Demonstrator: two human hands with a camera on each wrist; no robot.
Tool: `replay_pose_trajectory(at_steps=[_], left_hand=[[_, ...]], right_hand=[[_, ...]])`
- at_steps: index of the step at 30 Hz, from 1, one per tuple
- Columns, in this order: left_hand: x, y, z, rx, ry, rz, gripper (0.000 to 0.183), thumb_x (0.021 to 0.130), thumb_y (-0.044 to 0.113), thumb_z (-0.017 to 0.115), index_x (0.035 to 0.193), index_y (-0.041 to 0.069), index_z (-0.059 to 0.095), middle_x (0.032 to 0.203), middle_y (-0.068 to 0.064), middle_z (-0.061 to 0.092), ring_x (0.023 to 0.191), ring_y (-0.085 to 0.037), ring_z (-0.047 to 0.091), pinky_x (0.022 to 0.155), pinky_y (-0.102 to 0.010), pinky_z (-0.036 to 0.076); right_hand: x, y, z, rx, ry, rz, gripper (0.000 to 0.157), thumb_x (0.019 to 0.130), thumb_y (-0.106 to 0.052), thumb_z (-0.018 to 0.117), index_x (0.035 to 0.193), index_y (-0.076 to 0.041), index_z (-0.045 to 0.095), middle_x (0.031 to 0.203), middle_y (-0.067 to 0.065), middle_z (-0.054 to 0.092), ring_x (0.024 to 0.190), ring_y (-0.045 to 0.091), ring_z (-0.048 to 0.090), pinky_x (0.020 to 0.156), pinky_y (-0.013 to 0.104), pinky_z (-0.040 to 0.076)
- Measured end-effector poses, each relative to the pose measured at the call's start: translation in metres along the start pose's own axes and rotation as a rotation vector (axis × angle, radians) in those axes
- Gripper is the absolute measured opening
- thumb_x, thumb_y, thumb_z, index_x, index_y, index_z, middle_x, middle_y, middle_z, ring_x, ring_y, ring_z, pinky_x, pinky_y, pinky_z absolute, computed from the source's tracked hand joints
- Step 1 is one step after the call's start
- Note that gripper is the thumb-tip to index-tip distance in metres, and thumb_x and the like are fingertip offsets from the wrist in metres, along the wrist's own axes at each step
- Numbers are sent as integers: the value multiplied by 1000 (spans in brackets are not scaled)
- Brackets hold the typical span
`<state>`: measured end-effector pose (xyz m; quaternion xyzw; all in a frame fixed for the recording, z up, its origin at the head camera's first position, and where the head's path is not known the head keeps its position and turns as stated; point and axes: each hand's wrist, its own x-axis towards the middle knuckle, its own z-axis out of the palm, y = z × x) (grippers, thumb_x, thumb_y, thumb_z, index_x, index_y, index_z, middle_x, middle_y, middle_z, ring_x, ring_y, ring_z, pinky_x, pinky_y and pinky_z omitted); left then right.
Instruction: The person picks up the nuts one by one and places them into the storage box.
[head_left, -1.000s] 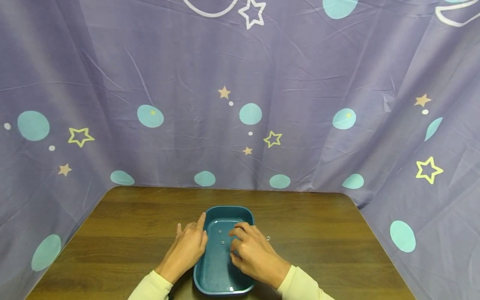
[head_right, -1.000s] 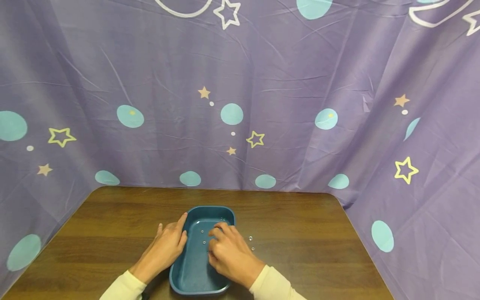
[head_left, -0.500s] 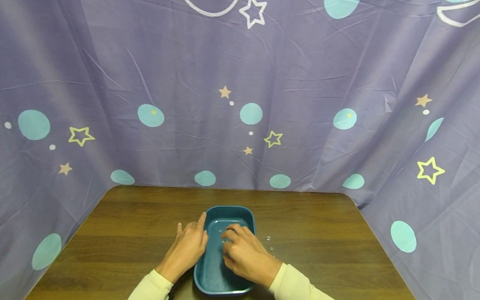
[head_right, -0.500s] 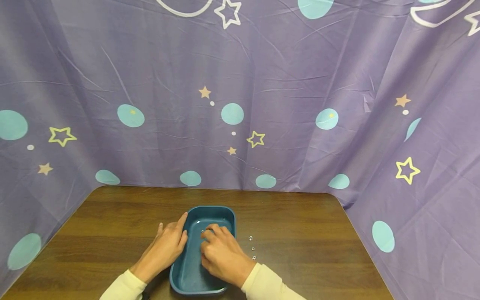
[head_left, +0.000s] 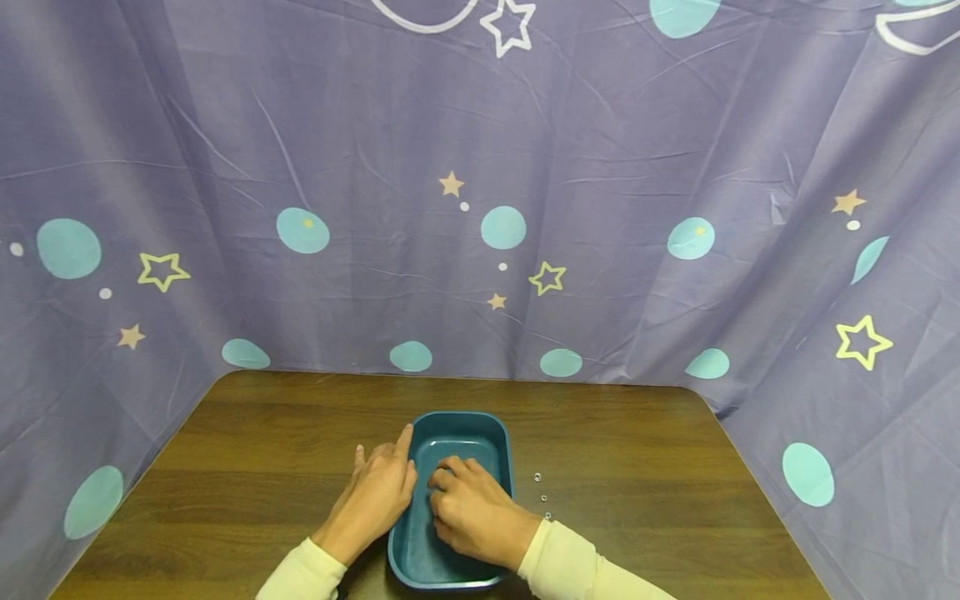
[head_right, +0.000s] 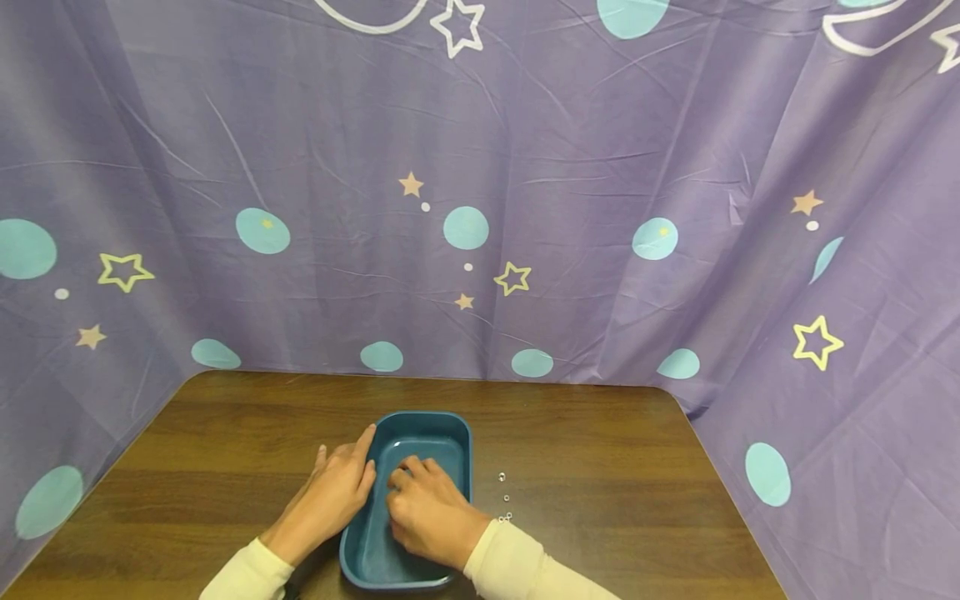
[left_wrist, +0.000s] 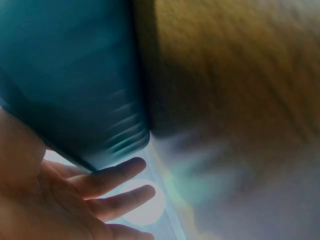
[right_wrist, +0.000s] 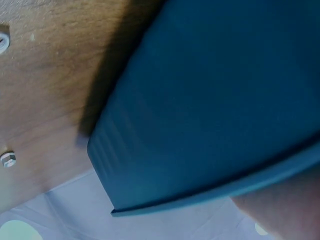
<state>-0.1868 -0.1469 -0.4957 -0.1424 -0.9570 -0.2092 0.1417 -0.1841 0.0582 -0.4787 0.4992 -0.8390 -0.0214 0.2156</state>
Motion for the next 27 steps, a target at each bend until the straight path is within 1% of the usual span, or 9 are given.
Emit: replay_pose_trajectory(at_steps=[7,14,19,23,27], left_hand=[[0,-1,0,3,-20,-1,57,107,10,65,158,-10,50,131,-28,73,128,-44,68,110,-89,34],[0,0,-1,3,-12,1,57,106,10,65,157,-11,50,131,-28,73,127,-45,69,109,-89,35],[1,0,-1,-3,-10,-2,57,106,10,65,157,-11,51,131,-29,73,127,-45,69,110,-89,34],[1,0,0,0,-15,-4,57,106,10,65,157,-11,50,132,-29,73,128,-45,68,110,-89,34],[1,0,-1,3,-18,-5,57,106,10,64,157,-11,50,132,-29,73,128,-45,68,110,-89,34]], right_hand=[[1,-2,7,-27,-40,-24,16,88,-37,89,90,-22,83,116,-5,77,114,19,65,86,30,56],[2,-5,12,-36,-59,-26,17,89,-36,88,97,-21,84,114,-5,76,113,19,65,86,31,56],[2,-7,15,-63,-77,-26,19,91,-35,86,103,-20,85,114,-4,76,113,19,66,89,34,59],[2,-8,15,-67,-80,-21,18,92,-35,85,103,-19,85,114,-4,75,113,19,66,91,35,59],[0,-7,12,-50,-77,-7,18,92,-36,86,99,-21,84,114,-6,75,113,18,65,88,33,58]])
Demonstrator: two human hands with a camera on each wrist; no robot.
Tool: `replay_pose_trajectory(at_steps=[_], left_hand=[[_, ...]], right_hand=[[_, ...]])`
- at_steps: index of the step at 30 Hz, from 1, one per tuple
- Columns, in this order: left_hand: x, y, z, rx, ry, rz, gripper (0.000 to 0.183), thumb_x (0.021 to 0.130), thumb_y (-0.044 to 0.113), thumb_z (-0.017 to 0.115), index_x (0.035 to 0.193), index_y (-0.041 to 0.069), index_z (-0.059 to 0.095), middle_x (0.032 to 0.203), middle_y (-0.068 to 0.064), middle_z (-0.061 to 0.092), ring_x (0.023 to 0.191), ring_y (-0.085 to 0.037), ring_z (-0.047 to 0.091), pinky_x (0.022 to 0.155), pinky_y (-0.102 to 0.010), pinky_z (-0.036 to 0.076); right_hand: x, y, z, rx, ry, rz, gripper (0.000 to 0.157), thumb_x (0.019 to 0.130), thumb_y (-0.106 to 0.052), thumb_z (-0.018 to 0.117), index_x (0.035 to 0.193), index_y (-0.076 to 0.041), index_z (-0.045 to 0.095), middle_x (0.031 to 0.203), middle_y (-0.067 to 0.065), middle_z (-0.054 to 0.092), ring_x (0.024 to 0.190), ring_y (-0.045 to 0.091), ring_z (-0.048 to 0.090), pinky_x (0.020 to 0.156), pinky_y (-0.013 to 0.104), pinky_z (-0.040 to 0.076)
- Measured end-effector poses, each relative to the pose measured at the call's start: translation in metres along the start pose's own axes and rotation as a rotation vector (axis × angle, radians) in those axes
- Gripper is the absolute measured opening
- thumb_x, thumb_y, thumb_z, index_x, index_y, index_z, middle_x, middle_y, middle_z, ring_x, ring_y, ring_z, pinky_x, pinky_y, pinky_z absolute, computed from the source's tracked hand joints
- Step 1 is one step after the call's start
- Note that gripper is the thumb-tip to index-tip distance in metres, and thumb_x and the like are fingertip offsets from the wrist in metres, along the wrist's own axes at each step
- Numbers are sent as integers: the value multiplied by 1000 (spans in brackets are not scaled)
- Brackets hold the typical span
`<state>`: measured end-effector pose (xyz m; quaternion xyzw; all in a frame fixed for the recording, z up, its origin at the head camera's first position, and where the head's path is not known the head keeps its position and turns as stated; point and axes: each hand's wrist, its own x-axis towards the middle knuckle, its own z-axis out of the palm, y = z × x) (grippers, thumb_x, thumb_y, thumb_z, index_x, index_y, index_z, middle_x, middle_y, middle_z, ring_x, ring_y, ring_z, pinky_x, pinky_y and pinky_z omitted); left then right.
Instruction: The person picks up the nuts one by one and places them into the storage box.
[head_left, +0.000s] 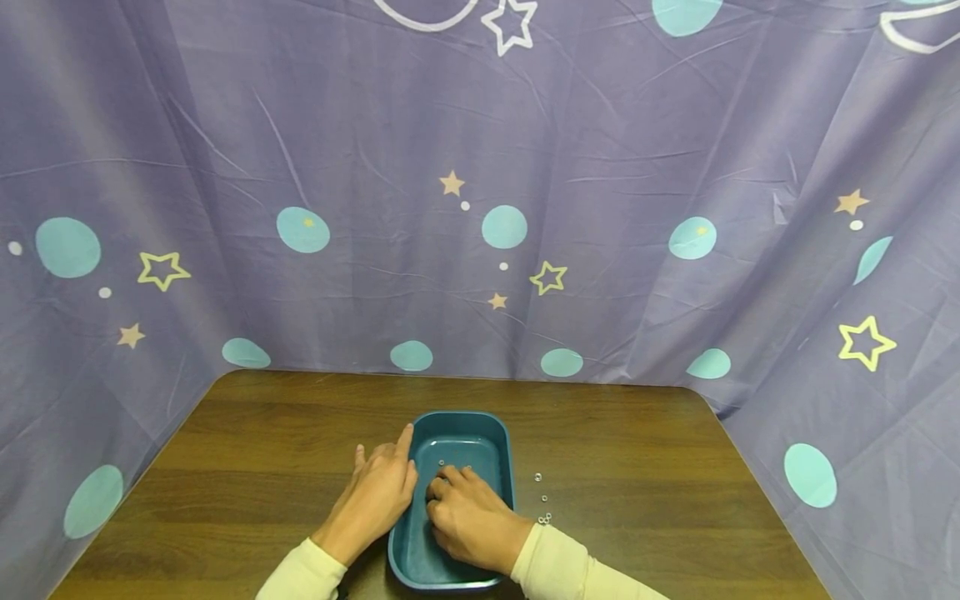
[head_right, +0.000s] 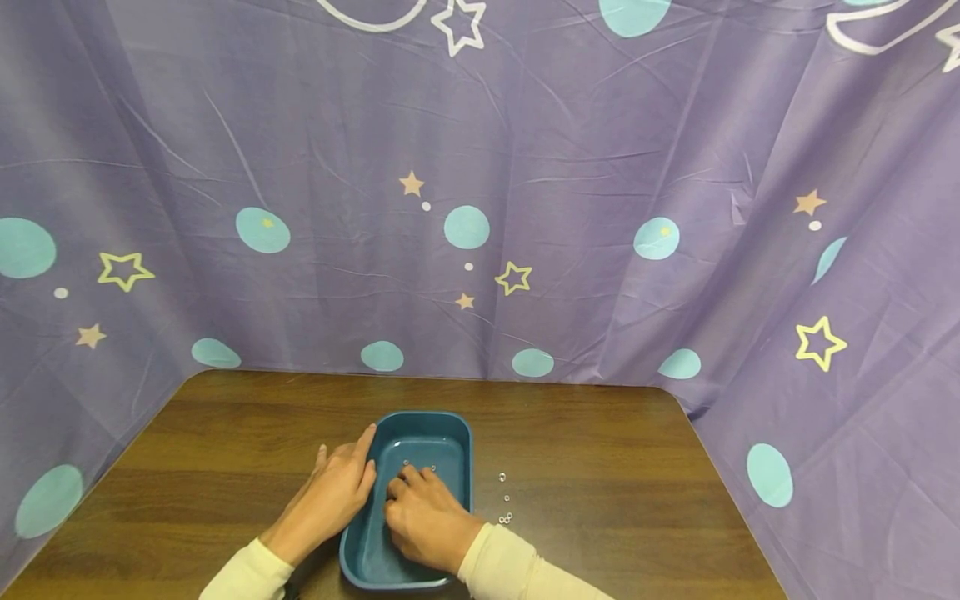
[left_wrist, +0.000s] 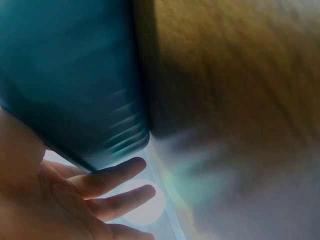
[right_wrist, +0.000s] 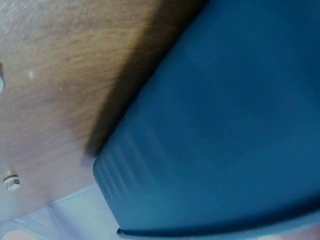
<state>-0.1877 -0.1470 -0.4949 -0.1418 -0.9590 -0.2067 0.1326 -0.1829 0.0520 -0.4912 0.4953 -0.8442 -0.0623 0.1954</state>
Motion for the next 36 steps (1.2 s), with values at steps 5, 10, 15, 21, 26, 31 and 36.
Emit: replay_pose_trajectory(at_steps=[5,10,15,21,26,31,36], left_hand=[[0,0,0,0,9,0,57,106,10,65,157,-11,51,131,-28,73,126,-44,69,109,-89,35],[0,0,1,1,31,5,57,105,10,66,156,-10,52,129,-27,74,124,-42,71,109,-88,36],[0,0,1,-3,44,11,57,104,9,66,156,-10,52,129,-28,74,124,-42,70,109,-89,36],[0,0,2,-15,42,1,57,104,9,66,156,-10,52,130,-28,74,126,-44,70,110,-89,34],[-1,1,2,-15,30,-10,58,105,9,65,157,-10,51,132,-29,73,127,-44,69,111,-90,32],[-1,2,1,-4,24,-13,58,105,9,64,158,-10,50,131,-29,73,127,-43,69,111,-89,32],[-2,2,0,0,17,-15,57,105,9,63,158,-9,50,131,-30,73,127,-44,69,111,-90,32]], right_hand=[[-6,6,-8,61,28,37,17,92,-36,88,99,-22,83,116,-6,75,116,17,65,90,32,57],[-17,17,-17,111,77,96,11,91,-31,90,95,-23,83,119,-5,75,116,16,65,92,32,57],[-30,27,-24,149,96,151,10,92,-29,90,95,-22,84,121,-2,77,118,18,65,92,34,58],[-43,33,-30,201,119,185,8,92,-25,91,94,-22,84,125,0,76,122,20,64,96,37,58],[-55,40,-34,203,170,218,12,87,-23,94,91,-23,83,122,-2,76,121,20,65,94,38,58],[-68,49,-38,214,192,254,13,86,-20,95,92,-21,83,121,0,76,120,21,66,90,39,58],[-83,56,-40,231,226,267,14,84,-17,94,91,-19,82,119,2,77,118,23,66,88,41,59]])
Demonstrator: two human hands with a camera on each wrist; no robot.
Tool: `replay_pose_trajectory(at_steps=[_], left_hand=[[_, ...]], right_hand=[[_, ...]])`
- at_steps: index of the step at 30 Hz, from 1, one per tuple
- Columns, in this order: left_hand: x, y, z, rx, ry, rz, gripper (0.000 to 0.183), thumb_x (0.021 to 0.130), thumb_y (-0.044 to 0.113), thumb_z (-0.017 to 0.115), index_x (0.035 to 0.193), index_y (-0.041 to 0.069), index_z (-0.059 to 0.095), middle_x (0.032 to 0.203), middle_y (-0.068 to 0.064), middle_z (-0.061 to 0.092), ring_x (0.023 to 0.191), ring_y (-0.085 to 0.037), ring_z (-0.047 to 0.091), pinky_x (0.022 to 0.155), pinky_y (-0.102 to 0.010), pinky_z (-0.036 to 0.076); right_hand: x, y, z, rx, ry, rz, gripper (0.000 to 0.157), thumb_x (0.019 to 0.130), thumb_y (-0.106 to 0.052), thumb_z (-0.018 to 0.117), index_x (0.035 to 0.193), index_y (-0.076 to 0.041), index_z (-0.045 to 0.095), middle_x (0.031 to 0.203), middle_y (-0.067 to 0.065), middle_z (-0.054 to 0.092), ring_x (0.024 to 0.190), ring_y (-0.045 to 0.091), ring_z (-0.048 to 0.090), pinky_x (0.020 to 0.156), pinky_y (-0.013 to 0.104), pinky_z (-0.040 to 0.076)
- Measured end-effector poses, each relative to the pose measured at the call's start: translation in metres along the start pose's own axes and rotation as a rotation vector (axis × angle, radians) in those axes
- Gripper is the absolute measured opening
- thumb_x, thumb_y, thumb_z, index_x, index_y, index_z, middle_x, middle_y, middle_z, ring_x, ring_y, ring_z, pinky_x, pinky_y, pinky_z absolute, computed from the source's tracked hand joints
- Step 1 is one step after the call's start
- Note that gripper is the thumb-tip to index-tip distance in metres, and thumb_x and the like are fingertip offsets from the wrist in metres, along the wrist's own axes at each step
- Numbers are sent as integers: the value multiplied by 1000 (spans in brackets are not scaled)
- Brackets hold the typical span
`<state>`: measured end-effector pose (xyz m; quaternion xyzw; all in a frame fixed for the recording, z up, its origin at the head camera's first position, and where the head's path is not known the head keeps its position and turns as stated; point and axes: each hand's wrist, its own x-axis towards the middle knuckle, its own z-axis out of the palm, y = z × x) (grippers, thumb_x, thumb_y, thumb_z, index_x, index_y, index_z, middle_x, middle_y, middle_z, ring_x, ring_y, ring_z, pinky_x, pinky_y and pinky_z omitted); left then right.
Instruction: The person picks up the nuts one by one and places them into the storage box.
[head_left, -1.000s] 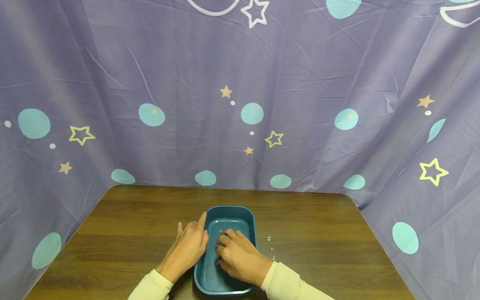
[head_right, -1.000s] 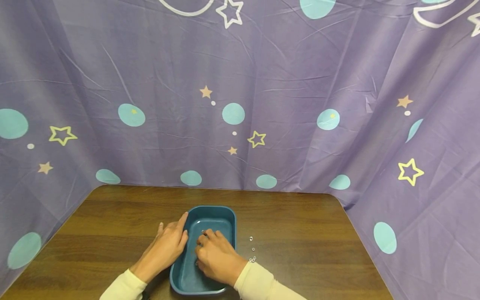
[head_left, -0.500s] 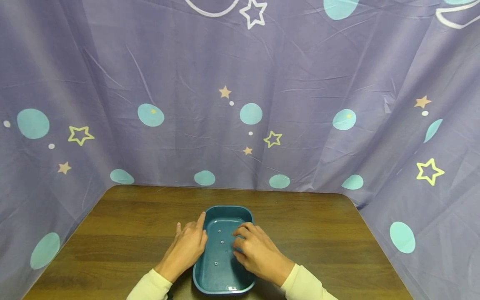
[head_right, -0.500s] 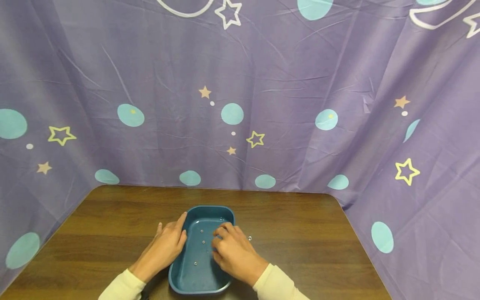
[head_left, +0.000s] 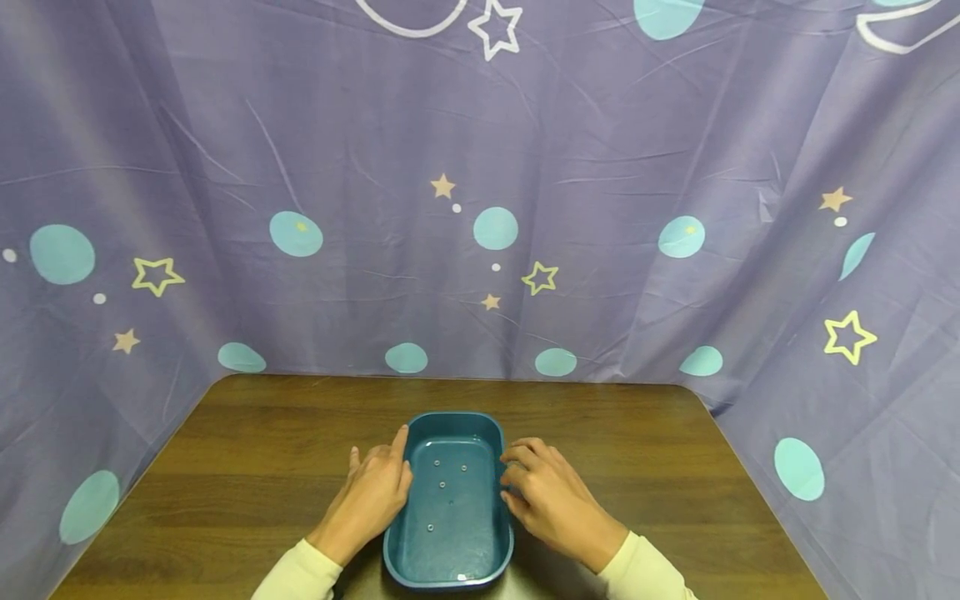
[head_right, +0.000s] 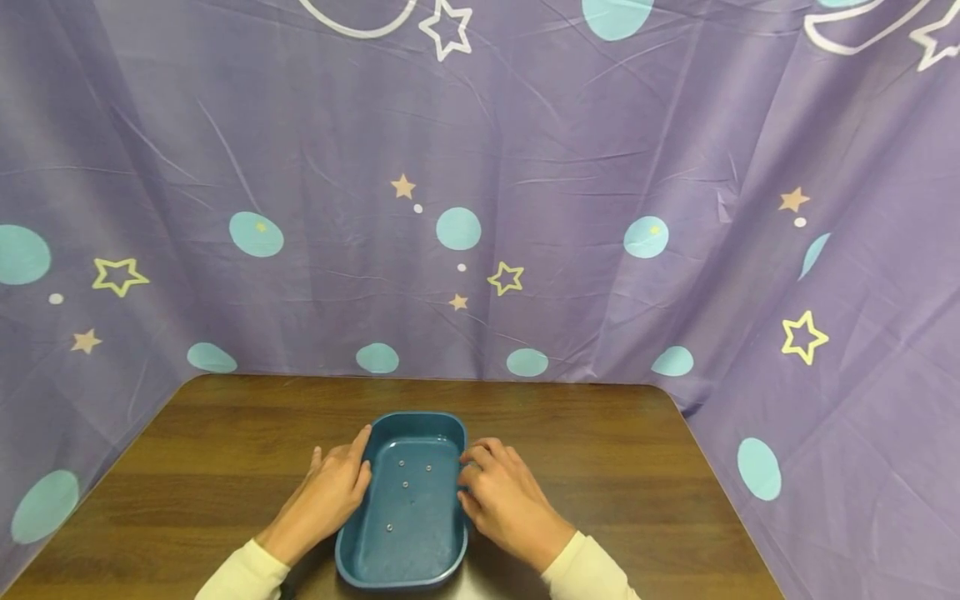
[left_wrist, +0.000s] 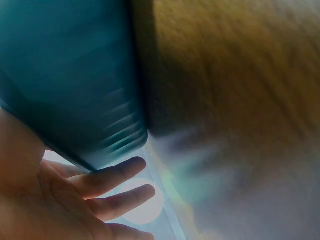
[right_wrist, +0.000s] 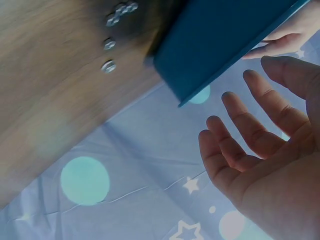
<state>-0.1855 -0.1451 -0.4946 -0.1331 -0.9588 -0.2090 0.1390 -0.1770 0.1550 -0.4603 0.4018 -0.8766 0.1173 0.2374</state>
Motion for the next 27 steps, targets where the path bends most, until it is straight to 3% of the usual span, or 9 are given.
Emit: replay_pose_trajectory(at_steps=[9,16,27], left_hand=[[1,0,0,0,-19,-16,57,106,10,62,159,-9,49,132,-29,73,129,-45,68,113,-88,31],[1,0,-1,-2,-22,-20,58,106,10,62,159,-9,48,132,-29,72,128,-44,68,113,-88,30],[0,0,0,1,-8,-10,58,106,10,63,159,-8,49,130,-29,73,126,-44,69,112,-88,32]], right_hand=[[-21,13,-6,-6,10,33,15,81,-14,93,88,-19,81,120,2,77,117,24,68,88,43,59],[-32,22,-3,-36,48,9,18,76,-13,94,89,-20,82,113,-1,76,111,24,69,83,42,59],[-47,28,3,-29,55,25,21,77,-13,95,94,-17,84,112,-1,77,107,22,68,77,39,56]])
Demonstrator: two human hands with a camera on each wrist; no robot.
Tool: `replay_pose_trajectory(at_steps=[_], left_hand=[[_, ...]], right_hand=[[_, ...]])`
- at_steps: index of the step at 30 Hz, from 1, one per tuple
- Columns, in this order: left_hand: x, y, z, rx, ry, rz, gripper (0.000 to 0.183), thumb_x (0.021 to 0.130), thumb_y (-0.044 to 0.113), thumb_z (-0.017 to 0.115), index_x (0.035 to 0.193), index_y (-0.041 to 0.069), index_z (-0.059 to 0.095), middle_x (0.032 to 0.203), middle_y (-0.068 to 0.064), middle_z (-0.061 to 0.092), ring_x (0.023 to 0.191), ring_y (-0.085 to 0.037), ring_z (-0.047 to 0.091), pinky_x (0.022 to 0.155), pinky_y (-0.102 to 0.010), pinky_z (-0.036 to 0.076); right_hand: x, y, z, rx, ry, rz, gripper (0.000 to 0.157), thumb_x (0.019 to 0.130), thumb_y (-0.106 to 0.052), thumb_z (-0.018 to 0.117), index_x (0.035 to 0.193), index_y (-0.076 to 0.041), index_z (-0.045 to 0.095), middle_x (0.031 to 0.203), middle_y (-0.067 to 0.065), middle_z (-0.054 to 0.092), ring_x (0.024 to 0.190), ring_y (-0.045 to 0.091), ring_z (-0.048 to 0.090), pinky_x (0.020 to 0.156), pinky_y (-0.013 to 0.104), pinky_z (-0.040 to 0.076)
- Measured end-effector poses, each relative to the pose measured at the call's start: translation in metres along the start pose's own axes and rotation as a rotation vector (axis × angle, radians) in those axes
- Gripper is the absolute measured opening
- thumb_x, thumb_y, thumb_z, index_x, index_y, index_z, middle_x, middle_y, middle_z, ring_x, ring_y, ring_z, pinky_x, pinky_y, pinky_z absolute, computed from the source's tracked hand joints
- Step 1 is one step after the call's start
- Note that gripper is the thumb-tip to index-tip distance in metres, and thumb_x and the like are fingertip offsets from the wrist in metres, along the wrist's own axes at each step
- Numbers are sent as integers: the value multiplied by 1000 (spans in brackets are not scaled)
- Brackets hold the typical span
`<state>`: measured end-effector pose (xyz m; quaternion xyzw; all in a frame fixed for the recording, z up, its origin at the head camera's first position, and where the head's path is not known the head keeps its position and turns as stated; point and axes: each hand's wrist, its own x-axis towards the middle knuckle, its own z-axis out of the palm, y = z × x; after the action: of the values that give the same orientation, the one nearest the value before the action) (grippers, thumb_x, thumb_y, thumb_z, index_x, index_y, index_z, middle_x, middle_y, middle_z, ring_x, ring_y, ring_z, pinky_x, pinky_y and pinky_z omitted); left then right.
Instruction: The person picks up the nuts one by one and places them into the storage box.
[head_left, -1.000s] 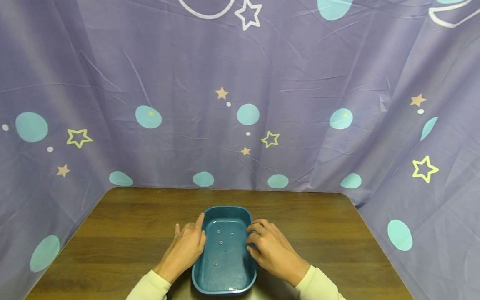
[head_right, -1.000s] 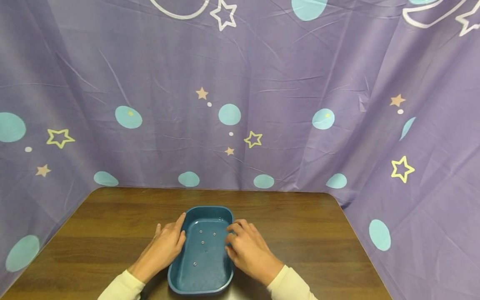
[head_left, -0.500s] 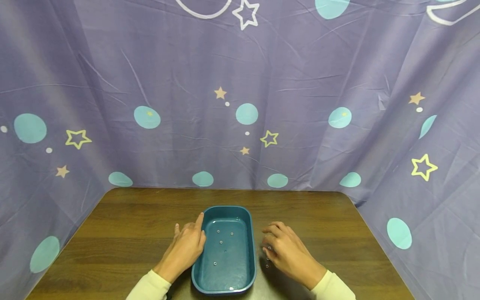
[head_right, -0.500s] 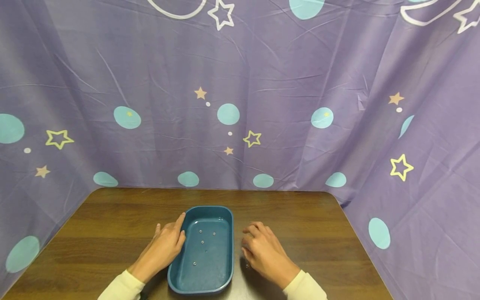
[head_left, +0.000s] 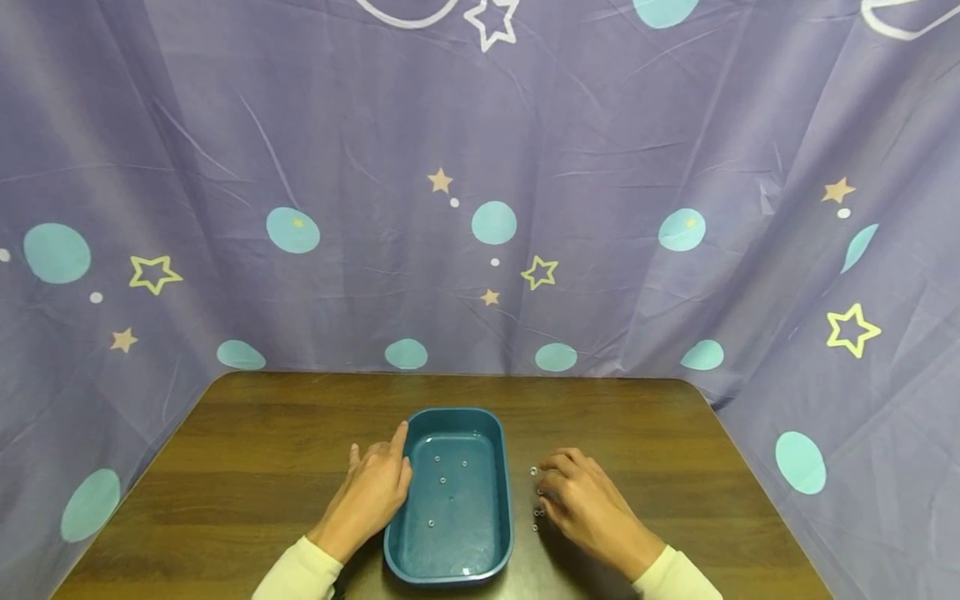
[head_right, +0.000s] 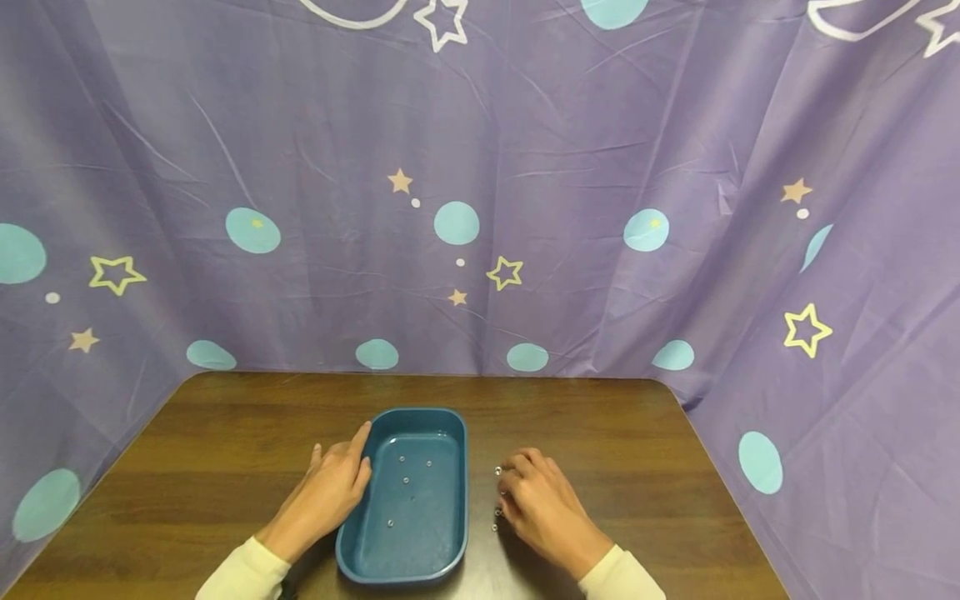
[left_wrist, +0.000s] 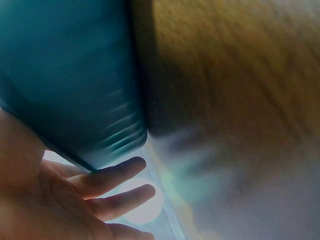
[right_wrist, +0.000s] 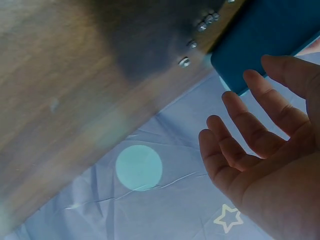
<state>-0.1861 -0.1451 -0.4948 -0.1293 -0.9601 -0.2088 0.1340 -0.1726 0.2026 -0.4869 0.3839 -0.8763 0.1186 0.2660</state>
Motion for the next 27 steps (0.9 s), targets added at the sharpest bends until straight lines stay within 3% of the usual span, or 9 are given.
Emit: replay_pose_trajectory(at_steps=[8,27], left_hand=[[1,0,0,-6,1,1,58,106,9,63,159,-10,48,133,-30,72,128,-45,69,111,-89,32],[1,1,0,-4,5,5,58,106,9,64,158,-10,49,131,-29,73,126,-44,69,111,-89,33]], right_hand=[[-14,-2,11,20,-39,24,19,76,-12,95,88,-17,81,111,2,77,106,22,68,79,40,58],[-26,-15,27,-16,-43,-54,20,73,-15,94,80,-21,76,108,-1,74,106,20,66,83,40,58]])
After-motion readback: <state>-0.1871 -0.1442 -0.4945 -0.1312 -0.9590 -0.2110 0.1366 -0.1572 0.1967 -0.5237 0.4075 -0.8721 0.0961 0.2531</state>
